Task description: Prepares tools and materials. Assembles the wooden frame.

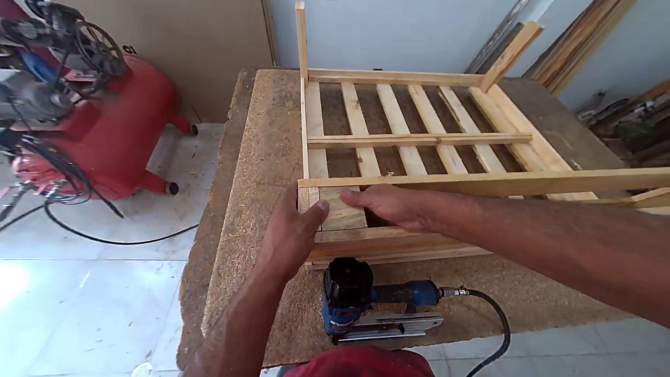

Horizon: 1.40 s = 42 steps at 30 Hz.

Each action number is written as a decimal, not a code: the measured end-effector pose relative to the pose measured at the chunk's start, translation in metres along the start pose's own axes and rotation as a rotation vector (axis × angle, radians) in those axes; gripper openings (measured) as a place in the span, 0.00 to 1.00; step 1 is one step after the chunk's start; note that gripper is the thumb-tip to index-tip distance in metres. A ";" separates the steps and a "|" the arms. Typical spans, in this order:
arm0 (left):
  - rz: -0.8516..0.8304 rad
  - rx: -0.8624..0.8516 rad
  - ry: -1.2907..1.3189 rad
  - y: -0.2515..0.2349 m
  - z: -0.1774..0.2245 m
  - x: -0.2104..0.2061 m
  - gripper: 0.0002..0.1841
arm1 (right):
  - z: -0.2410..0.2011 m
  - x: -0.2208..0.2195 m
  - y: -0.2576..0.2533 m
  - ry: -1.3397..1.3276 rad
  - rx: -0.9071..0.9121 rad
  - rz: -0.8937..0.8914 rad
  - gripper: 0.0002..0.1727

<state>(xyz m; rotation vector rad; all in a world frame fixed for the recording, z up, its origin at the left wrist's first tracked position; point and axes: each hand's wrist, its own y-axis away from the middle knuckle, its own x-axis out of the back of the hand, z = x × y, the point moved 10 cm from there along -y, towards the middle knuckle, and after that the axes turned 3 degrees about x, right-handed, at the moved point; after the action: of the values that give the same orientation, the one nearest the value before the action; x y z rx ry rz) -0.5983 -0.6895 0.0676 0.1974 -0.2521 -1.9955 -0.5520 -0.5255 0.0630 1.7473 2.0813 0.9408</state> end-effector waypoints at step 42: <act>-0.010 0.123 -0.202 -0.034 0.011 0.007 0.12 | 0.001 -0.024 -0.015 -0.275 0.042 -0.387 0.19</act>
<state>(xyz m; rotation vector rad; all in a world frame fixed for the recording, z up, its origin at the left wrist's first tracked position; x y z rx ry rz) -0.6338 -0.6806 0.0690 0.0746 -0.5050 -2.0129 -0.5575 -0.5488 0.0476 1.3288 2.1527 0.5174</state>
